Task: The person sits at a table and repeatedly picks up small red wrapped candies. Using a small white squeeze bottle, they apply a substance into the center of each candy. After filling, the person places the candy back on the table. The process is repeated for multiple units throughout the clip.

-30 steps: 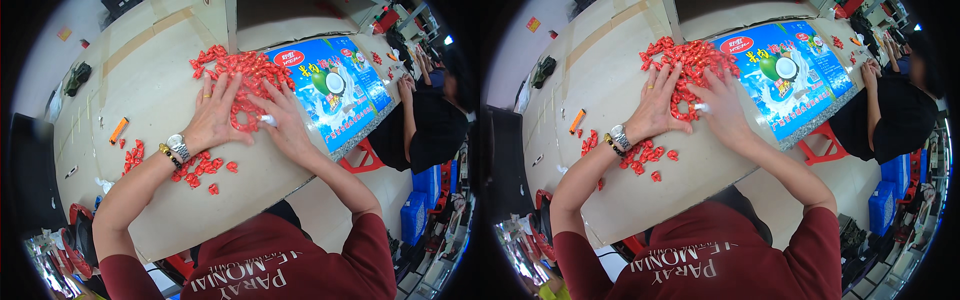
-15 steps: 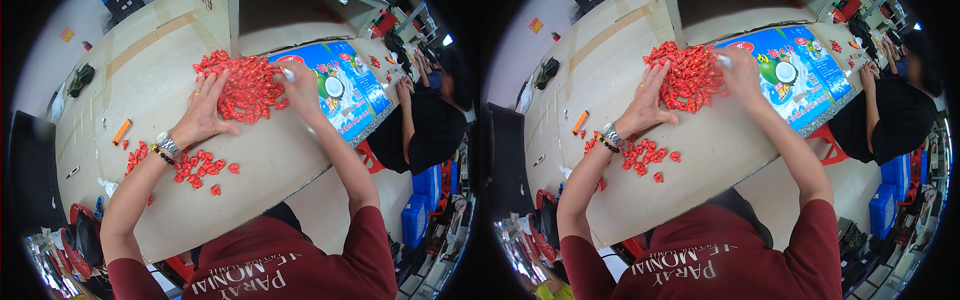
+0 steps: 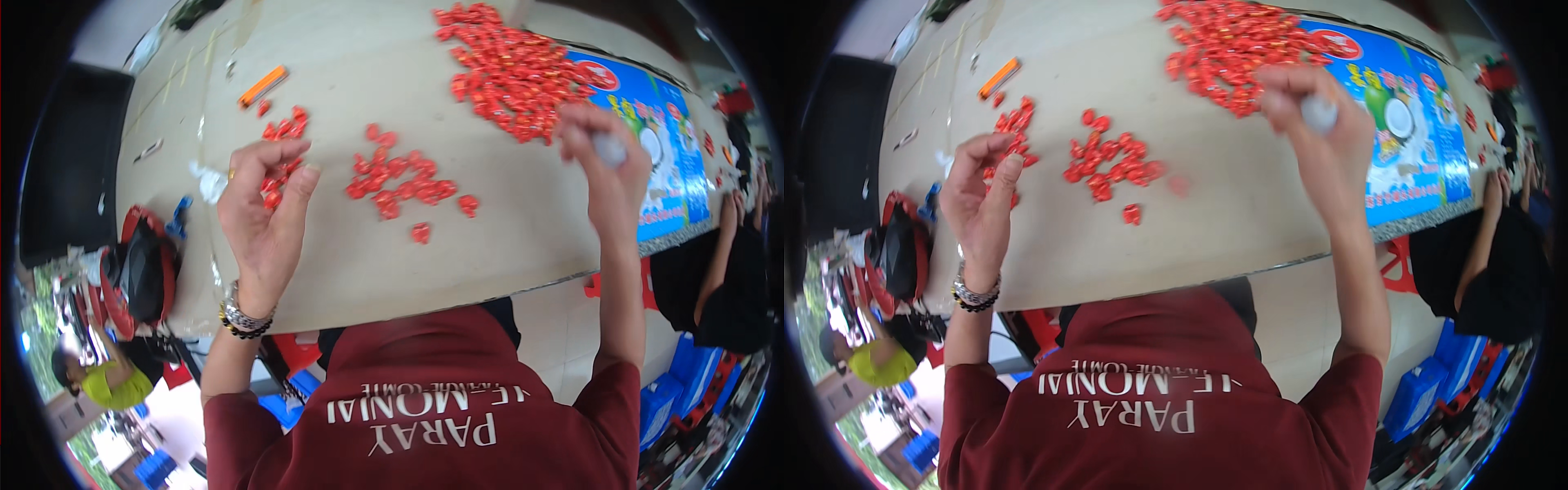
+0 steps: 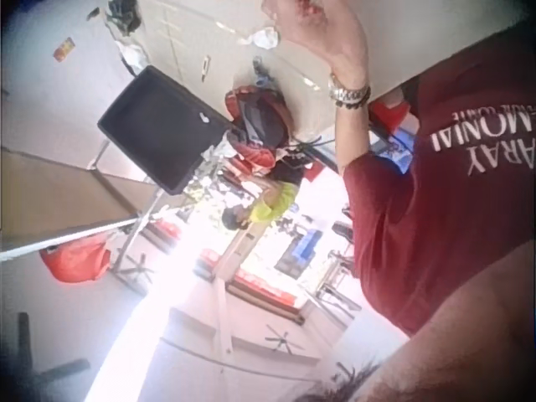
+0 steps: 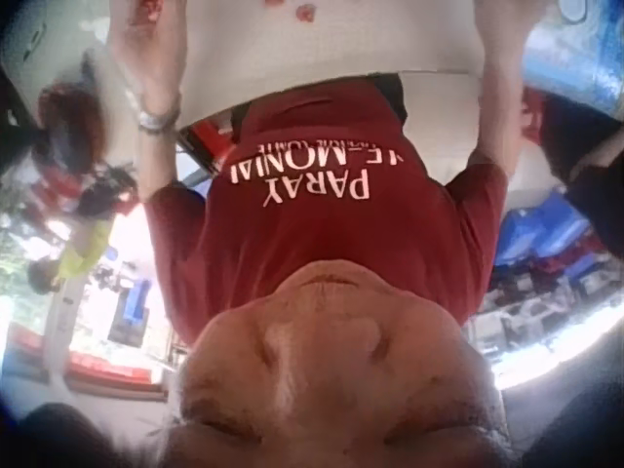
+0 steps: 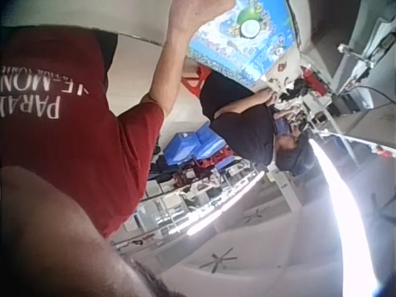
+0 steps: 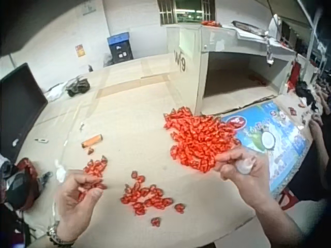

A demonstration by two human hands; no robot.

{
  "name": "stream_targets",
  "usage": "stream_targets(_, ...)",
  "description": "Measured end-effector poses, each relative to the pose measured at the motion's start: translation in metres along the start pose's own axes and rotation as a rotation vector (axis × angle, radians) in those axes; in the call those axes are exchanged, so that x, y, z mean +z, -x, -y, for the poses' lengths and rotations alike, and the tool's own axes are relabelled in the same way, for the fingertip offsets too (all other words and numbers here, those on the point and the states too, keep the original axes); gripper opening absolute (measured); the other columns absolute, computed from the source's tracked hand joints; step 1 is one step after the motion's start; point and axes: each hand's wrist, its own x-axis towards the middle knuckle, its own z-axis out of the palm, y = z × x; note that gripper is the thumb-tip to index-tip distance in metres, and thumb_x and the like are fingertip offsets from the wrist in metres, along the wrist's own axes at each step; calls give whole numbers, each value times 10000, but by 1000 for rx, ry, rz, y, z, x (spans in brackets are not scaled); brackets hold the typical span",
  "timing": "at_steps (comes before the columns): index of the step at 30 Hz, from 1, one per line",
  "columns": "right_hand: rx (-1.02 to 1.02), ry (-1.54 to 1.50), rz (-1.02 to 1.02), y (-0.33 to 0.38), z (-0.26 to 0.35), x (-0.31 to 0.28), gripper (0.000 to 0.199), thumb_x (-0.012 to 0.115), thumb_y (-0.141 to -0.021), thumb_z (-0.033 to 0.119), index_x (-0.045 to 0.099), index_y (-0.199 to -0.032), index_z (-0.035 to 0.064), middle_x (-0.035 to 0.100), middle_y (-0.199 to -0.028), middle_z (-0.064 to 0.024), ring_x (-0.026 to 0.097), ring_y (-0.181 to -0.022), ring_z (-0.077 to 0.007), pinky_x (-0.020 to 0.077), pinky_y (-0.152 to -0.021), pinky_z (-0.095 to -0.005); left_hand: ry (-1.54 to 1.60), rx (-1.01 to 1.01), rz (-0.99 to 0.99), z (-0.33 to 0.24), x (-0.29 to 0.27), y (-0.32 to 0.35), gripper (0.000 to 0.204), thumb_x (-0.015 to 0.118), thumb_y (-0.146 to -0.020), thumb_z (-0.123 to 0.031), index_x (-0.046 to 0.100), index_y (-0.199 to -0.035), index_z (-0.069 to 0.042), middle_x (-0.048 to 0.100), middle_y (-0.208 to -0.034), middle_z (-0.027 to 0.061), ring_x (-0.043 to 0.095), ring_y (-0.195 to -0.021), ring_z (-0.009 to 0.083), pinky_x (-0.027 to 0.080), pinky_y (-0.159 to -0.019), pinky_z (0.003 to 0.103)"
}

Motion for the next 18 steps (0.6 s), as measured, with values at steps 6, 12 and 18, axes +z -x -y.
stream_targets(6,152,-381,562,85,11,55,186,632,-791,-37,660,-973,-13,653,-936,-106,620,-853,-154,496,-765,-279,-472,-17,-34,27,-31,55,371,760,-710,-130,608,-1034,-29,607,-1020,125,498,-1024,287,399,-875,366)
stream_targets(12,16,-238,729,83,3,99,297,657,-791,22,644,-1087,19,618,-1190,-108,561,-1121,-199,437,-950,-343,-769,36,65,50,-36,50,915,805,-597,-494,432,-1352,-135,374,-1386,219,260,-1326,400,212,-1013,539)
stream_targets(18,33,-216,698,55,5,116,379,660,-789,27,618,-1165,34,557,-1284,-116,510,-1205,-207,389,-1022,-356,-739,33,89,60,-42,48,963,766,-592,-592,410,-1370,-150,341,-1404,234,245,-1334,411,232,-1007,564)
